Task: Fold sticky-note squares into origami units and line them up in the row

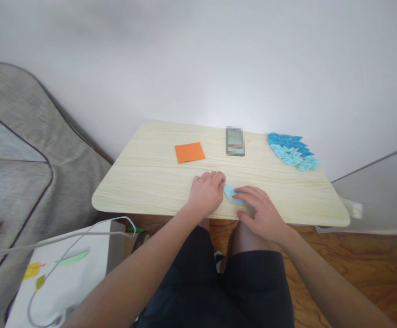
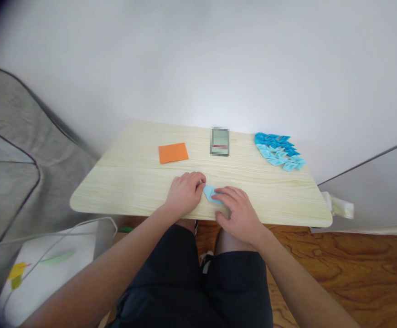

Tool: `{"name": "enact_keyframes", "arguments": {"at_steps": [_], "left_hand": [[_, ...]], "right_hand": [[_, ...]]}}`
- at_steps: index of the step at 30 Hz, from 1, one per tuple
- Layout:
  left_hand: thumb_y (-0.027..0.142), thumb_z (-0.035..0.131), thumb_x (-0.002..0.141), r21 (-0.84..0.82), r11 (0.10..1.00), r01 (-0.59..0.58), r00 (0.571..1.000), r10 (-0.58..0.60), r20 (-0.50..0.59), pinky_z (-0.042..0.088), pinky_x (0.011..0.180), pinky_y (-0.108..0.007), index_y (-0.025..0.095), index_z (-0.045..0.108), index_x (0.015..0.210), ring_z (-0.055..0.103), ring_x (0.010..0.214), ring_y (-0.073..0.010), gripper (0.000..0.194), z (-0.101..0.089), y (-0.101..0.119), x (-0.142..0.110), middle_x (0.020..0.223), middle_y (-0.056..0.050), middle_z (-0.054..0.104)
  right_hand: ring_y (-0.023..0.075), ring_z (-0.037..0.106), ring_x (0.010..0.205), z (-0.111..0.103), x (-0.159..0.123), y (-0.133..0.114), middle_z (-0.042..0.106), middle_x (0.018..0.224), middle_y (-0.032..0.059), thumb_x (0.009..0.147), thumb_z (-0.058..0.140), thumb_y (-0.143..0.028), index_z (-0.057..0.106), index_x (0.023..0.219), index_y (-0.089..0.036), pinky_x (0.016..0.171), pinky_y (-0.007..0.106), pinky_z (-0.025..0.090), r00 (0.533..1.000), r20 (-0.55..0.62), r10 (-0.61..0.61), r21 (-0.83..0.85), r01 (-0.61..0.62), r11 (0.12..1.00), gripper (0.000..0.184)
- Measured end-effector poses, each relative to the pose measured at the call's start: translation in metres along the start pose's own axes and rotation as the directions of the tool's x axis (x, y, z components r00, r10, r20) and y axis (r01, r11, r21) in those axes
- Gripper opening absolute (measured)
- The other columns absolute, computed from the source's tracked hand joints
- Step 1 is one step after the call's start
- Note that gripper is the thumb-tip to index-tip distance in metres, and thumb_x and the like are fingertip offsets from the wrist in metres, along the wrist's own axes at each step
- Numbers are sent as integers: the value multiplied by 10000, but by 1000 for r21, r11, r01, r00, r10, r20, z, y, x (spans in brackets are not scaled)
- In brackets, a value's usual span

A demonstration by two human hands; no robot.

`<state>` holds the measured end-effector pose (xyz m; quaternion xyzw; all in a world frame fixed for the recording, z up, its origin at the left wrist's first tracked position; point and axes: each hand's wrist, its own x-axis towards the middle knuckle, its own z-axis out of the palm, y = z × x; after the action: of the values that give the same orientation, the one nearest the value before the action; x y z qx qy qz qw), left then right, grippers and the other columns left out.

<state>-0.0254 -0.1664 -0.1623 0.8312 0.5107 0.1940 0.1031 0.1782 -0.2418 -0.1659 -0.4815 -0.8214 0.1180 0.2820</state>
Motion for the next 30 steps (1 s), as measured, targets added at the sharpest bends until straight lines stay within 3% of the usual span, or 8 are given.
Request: {"name": "enact_keyframes", "arguments": {"at_steps": [5, 9, 17, 20, 25, 30], "left_hand": [[191, 467, 984, 14, 999, -44, 998, 43, 44, 396, 820, -385, 228, 606, 1022, 608, 1007, -248, 148, -2, -3, 22, 1024, -52, 707], [187, 446, 986, 24, 994, -111, 992, 109, 66, 411, 828, -376, 214, 618, 1018, 597, 1015, -246, 176, -1, -10, 47, 1047, -64, 700], [171, 458, 982, 19, 984, -178, 983, 177, 48, 411, 820, -369, 207, 623, 998, 570, 997, -235, 170, 6, -26, 80, 997, -47, 689], [182, 453, 991, -6, 981, -195, 980, 195, 50, 406, 823, -371, 207, 627, 1006, 560, 992, -233, 177, 6, -30, 81, 992, -49, 681], [206, 456, 1005, 3, 983, -184, 981, 183, 70, 395, 809, -378, 215, 632, 1013, 543, 991, -237, 177, 4, -31, 80, 976, -46, 662], [185, 474, 989, 45, 983, -180, 979, 174, 103, 379, 795, -393, 217, 638, 1010, 536, 992, -245, 169, 3, -30, 81, 978, -56, 656]], "right_hand": [[280, 580, 1236, -8, 25, 21, 643, 1347, 96, 806, 630, -130, 642, 1280, -255, 1085, 533, 446, 999, 11, -50, -4, 50, 999, 491], [290, 591, 1207, -12, 50, 41, 660, 1307, 105, 799, 711, -214, 648, 1267, -246, 1052, 527, 471, 988, 83, -130, -17, 132, 991, 473], [241, 650, 1045, -18, 95, 74, 730, 1105, 85, 887, 611, -184, 681, 1093, -209, 928, 441, 537, 944, 157, -289, -68, 303, 951, 219], [246, 658, 1015, -19, 101, 78, 737, 1077, 85, 902, 604, -226, 684, 1054, -196, 906, 441, 536, 931, 192, -310, -124, 337, 933, 174], [260, 656, 1047, -23, 97, 76, 734, 1164, 76, 867, 641, -233, 663, 1155, -211, 938, 475, 515, 916, 235, -325, -142, 364, 921, 290], [269, 641, 1163, -20, 85, 78, 734, 1222, 39, 855, 667, -171, 684, 1115, -245, 1034, 511, 465, 921, 163, -353, -204, 381, 902, 271]]}}
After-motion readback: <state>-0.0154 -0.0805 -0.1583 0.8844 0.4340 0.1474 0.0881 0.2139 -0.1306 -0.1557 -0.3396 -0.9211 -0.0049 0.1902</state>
